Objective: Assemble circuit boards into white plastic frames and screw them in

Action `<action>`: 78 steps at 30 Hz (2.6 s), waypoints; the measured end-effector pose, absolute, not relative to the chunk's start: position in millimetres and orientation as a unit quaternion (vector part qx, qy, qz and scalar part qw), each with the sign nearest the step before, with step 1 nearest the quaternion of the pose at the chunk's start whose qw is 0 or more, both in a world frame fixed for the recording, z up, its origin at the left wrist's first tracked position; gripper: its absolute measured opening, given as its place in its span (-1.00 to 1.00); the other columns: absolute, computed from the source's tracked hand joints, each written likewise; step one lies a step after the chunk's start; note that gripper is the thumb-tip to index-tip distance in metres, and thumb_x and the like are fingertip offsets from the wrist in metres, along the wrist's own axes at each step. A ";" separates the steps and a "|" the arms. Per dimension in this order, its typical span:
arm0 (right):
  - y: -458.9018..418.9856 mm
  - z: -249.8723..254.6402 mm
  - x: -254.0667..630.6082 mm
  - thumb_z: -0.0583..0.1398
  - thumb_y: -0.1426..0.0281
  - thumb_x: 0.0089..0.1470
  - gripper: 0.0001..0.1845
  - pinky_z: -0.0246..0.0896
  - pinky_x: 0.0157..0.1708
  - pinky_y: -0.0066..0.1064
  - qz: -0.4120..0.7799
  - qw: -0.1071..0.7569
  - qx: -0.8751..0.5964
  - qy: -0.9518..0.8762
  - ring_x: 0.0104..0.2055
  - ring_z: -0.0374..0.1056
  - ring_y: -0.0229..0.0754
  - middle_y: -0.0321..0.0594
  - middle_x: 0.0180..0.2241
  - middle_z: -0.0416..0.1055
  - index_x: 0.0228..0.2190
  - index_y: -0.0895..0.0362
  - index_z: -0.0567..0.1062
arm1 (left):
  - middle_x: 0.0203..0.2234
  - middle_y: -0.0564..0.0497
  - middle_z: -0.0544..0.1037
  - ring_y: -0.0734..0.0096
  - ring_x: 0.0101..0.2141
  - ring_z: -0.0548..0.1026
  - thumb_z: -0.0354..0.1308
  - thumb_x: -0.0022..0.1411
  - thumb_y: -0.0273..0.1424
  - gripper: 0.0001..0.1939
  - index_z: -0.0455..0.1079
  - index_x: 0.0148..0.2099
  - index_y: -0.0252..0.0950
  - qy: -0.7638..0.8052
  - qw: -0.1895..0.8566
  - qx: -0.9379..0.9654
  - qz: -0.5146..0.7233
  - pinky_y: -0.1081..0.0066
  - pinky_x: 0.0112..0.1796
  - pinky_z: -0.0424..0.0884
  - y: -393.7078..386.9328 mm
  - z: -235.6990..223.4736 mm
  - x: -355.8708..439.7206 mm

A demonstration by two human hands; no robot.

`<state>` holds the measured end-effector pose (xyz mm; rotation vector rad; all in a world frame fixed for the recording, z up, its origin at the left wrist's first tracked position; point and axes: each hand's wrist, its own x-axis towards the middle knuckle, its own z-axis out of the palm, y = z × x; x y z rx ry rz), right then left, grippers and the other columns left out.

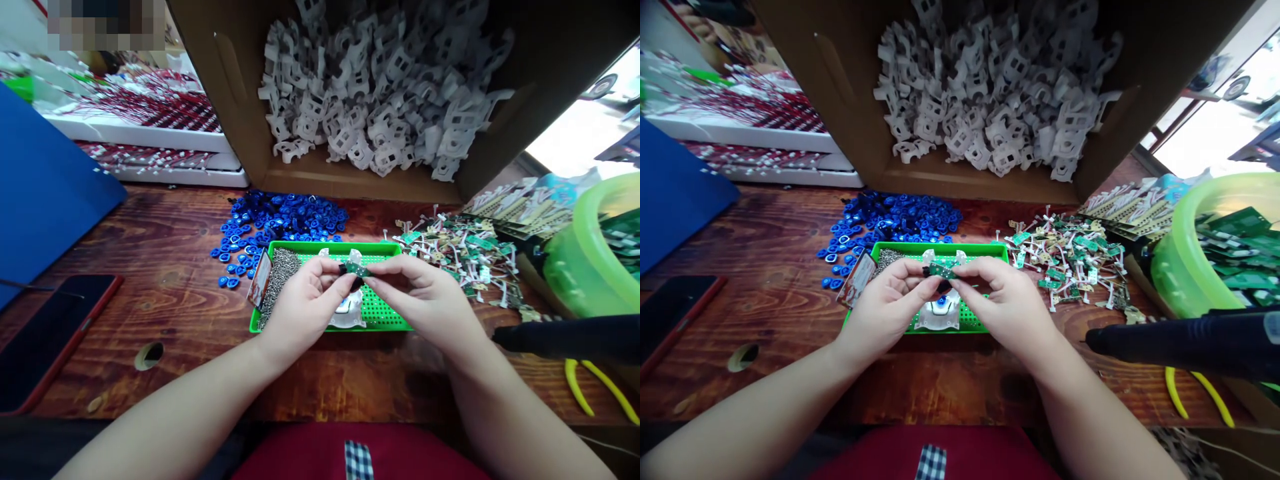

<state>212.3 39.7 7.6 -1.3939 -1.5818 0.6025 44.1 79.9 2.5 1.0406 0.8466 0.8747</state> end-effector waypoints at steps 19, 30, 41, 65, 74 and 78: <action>40.7 -4.3 189.8 0.21 0.30 0.04 -0.64 0.35 -0.08 -0.31 0.155 0.433 -0.567 -0.683 -0.10 0.37 -0.19 -0.18 -0.13 0.41 -0.09 0.08 0.36 | -0.52 0.15 0.51 0.62 -0.50 0.50 0.26 0.05 -0.48 -0.82 0.28 -0.34 -0.32 0.376 0.772 0.295 0.419 0.58 -0.40 0.41 82.9 2.3 48.9; 65.8 -9.3 215.2 0.34 0.26 -0.17 -0.61 0.36 -0.33 -0.44 0.396 0.596 -0.555 -0.424 -0.36 0.40 -0.31 -0.25 -0.30 0.46 -0.26 0.12 0.44 | -0.57 0.01 0.44 0.36 -0.51 0.39 0.02 0.21 -0.17 -0.71 0.33 -0.42 -0.25 0.505 0.322 0.758 0.259 0.36 -0.39 0.26 104.4 24.6 14.4; 65.0 -16.9 198.2 0.38 0.25 -0.27 -0.65 0.29 -0.35 -0.49 0.570 0.559 -0.537 -0.272 -0.27 0.38 -0.27 -0.25 -0.33 0.47 -0.37 0.12 0.51 | -0.51 -0.21 0.47 0.02 -0.33 0.43 -0.13 0.25 -0.19 -0.56 0.40 -0.49 -0.32 0.432 0.165 0.882 0.091 0.14 -0.22 0.26 98.6 -0.4 21.7; 48.3 6.2 225.9 0.32 0.44 -0.15 -0.47 0.31 -0.02 -0.19 -0.123 0.520 -0.472 -0.701 -0.05 0.30 -0.10 -0.14 -0.11 0.33 -0.08 0.06 0.36 | -0.08 -0.05 0.49 0.17 -0.05 0.43 0.25 -0.02 -0.50 -0.42 0.23 0.08 -0.21 0.228 0.844 0.371 0.314 0.28 -0.10 0.31 70.6 3.2 46.3; 36.3 27.5 231.5 0.30 0.38 -0.10 -0.56 0.30 0.00 -0.30 0.027 0.364 -0.426 -0.828 -0.03 0.31 -0.17 -0.12 -0.09 0.35 -0.13 0.11 0.38 | -0.03 -0.03 0.43 0.17 -0.08 0.42 0.21 -0.12 -0.61 -0.35 0.24 0.07 -0.19 0.198 0.839 0.384 0.330 0.31 -0.18 0.35 77.0 4.1 39.7; 34.8 25.9 233.5 0.28 0.36 -0.06 -0.61 0.28 0.05 -0.31 0.036 0.326 -0.436 -0.838 0.04 0.26 -0.16 -0.09 -0.02 0.29 -0.14 0.12 0.40 | -0.03 -0.01 0.44 0.14 -0.03 0.39 0.22 -0.12 -0.64 -0.35 0.23 0.05 -0.18 0.199 0.829 0.397 0.341 0.30 -0.16 0.38 77.9 2.4 39.7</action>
